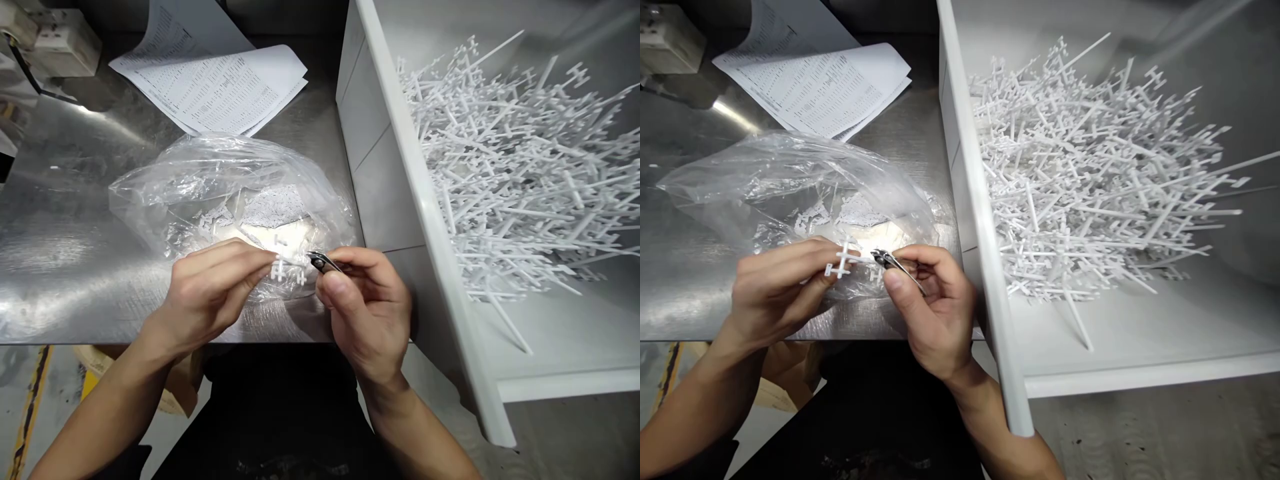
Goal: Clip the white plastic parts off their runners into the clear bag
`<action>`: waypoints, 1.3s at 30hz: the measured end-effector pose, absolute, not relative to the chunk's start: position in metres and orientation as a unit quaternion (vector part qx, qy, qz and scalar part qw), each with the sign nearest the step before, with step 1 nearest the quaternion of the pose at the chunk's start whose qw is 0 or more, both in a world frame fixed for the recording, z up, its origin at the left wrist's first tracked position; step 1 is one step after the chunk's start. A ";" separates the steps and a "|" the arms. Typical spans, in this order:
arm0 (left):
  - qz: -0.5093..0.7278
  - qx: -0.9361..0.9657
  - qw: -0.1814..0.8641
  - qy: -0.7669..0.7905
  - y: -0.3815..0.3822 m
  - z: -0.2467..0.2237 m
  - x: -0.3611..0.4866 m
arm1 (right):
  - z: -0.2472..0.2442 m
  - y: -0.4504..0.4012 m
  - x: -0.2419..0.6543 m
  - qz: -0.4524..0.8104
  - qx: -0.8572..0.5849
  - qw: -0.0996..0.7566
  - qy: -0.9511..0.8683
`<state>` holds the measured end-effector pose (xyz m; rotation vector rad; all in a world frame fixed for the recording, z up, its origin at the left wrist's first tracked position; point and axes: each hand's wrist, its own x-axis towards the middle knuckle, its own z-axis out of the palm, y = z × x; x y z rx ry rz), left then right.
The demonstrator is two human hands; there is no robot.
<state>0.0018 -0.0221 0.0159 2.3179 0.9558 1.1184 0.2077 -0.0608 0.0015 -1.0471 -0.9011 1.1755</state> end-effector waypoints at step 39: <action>0.336 0.838 0.289 0.320 -0.028 0.015 -0.003 | 0.013 -0.054 0.204 0.472 -0.539 0.574 -0.397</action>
